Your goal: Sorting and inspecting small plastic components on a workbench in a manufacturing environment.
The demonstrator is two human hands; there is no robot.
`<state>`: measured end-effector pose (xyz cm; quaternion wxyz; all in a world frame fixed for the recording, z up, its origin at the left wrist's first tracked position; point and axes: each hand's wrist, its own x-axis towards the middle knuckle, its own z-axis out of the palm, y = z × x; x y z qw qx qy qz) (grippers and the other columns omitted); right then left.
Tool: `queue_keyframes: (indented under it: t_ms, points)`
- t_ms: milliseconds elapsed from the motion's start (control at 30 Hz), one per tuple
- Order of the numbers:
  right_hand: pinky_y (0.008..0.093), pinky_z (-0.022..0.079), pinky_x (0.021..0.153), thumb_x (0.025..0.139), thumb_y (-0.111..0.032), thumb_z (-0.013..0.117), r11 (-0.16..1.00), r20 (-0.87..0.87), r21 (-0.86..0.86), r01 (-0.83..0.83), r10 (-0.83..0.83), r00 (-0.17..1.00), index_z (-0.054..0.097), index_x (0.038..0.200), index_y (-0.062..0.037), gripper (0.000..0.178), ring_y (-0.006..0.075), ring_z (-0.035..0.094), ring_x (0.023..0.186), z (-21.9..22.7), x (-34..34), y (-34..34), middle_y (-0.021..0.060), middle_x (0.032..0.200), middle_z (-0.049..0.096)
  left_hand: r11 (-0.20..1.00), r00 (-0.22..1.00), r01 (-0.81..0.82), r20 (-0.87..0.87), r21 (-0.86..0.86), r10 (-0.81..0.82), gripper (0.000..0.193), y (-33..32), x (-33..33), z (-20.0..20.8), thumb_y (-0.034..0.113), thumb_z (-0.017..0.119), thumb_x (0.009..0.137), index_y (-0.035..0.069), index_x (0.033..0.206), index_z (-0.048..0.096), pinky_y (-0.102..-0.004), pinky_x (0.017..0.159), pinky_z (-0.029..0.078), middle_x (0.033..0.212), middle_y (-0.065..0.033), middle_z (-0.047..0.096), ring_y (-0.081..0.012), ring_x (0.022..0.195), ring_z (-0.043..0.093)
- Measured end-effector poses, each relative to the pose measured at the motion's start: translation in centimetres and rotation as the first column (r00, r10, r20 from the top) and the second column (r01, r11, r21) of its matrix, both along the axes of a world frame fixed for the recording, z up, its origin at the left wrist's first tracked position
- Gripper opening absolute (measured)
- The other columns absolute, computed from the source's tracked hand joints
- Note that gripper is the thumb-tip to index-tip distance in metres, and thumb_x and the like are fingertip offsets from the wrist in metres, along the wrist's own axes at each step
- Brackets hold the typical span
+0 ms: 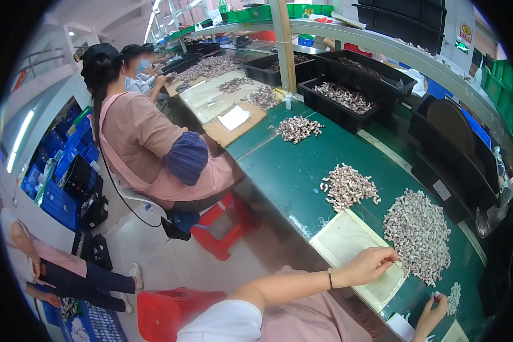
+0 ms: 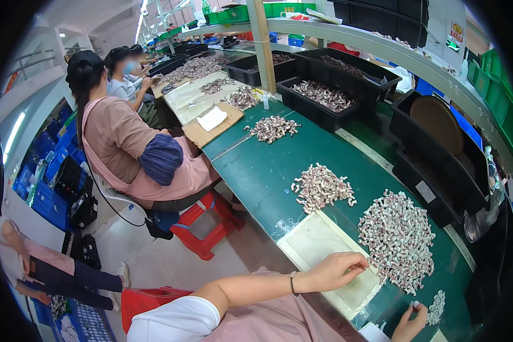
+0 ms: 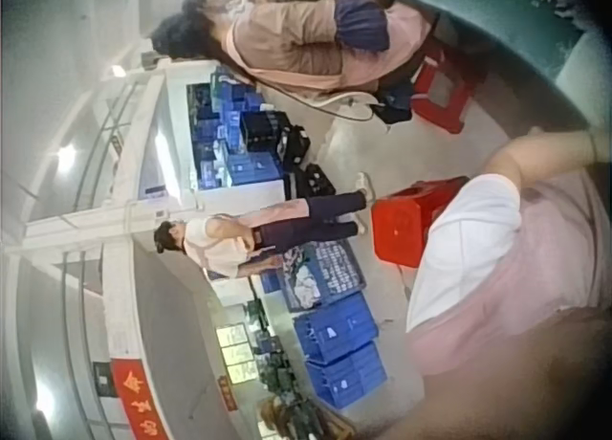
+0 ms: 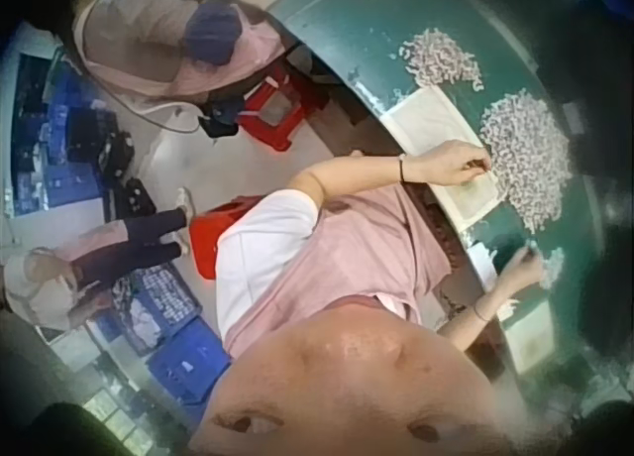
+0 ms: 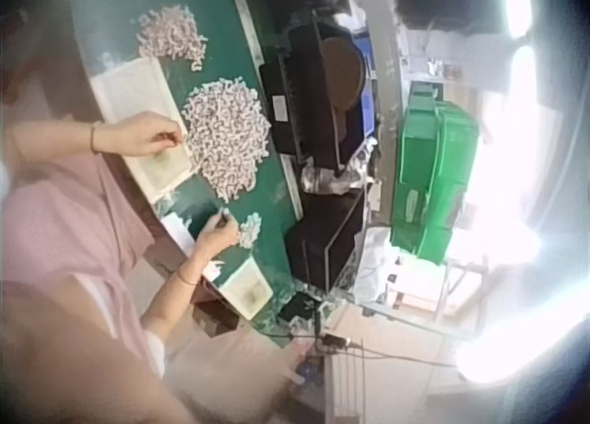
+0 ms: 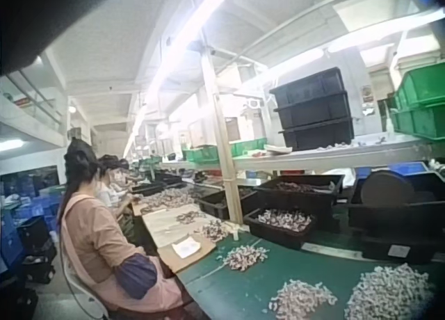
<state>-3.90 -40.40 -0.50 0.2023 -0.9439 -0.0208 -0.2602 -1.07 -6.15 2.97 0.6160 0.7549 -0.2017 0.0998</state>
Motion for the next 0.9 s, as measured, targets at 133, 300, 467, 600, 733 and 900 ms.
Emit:
queue_keyframes:
  t_ms: [133, 300, 467, 600, 733, 900]
  points:
    - [0.0256, 0.043, 0.074, 0.087, 0.002, 0.059, 0.838, -0.044, 0.524, -0.154, 0.207, 0.977, 0.055, 0.091, 0.0004, 0.006, 0.0113, 0.052, 0.078, 2.6, -1.2, 7.1, 0.0030, 0.087, 0.057, 0.993, 0.994, 0.110, 0.009, -0.051, -0.110, 0.010, -2.0, -0.5, 0.8, 0.004, 0.059, 0.089, 0.000, 0.098, 0.060, -0.0350, 0.073, 0.051, 0.091, -0.0129, 0.064, -0.0265, 0.085, 0.065]
    - [0.0255, 0.046, 0.079, 0.085, 0.003, 0.061, 0.577, -0.065, 0.807, -0.130, 0.304, 0.950, 0.060, 0.100, 0.0017, 0.015, 0.0112, 0.055, 0.088, 2.8, -0.4, 12.1, 0.0046, 0.097, 0.059, 0.983, 0.978, 0.174, -0.111, -0.052, -0.179, 0.014, -3.1, -1.1, 1.3, 0.005, 0.060, 0.088, 0.001, 0.101, 0.062, -0.0321, 0.075, 0.051, 0.092, -0.0117, 0.063, -0.0214, 0.085, 0.064]
    - [0.0263, 0.047, 0.083, 0.086, 0.002, 0.066, 0.362, -0.002, 0.920, -0.154, 0.395, 0.919, 0.064, 0.098, 0.0017, 0.013, 0.0116, 0.059, 0.092, 3.4, 0.5, 15.4, 0.0061, 0.100, 0.065, 0.993, 0.981, 0.071, -0.172, -0.091, -0.086, 0.021, -2.4, -1.5, 1.5, 0.002, 0.064, 0.088, -0.001, 0.108, 0.057, -0.0289, 0.078, 0.051, 0.094, -0.0085, 0.064, -0.0144, 0.087, 0.063]
    - [0.0238, 0.045, 0.078, 0.088, -0.001, 0.067, 0.168, 0.061, 0.975, -0.146, 0.425, 0.903, 0.064, 0.099, 0.0002, 0.012, 0.0081, 0.056, 0.086, 3.5, 0.4, 15.0, 0.0032, 0.096, 0.065, 0.988, 0.966, 0.112, -0.222, -0.103, -0.132, 0.024, -3.0, -1.4, 1.8, -0.002, 0.064, 0.087, -0.002, 0.109, 0.054, -0.0273, 0.082, 0.049, 0.095, -0.0084, 0.064, -0.0135, 0.090, 0.062]
    - [0.0252, 0.047, 0.082, 0.089, -0.001, 0.064, 0.123, 0.057, 0.984, -0.129, 0.467, 0.882, 0.062, 0.101, -0.0002, 0.012, 0.0093, 0.058, 0.091, 3.0, -0.1, 14.1, 0.0041, 0.100, 0.064, 0.984, 0.962, 0.144, -0.220, -0.105, -0.164, 0.027, -3.5, -1.2, 1.4, -0.003, 0.063, 0.087, -0.003, 0.112, 0.053, -0.0268, 0.083, 0.048, 0.098, -0.0089, 0.064, -0.0135, 0.092, 0.061]
    - [0.0270, 0.045, 0.086, 0.090, -0.002, 0.064, 0.043, 0.096, 0.990, -0.136, 0.504, 0.858, 0.062, 0.101, -0.0003, 0.012, 0.0096, 0.057, 0.094, 2.9, 0.0, 14.2, 0.0026, 0.098, 0.065, 0.976, 0.955, 0.215, -0.199, -0.036, -0.218, 0.029, -3.0, -1.0, 1.6, -0.004, 0.062, 0.088, -0.003, 0.116, 0.055, -0.0271, 0.084, 0.047, 0.103, -0.0101, 0.064, -0.0134, 0.094, 0.061]
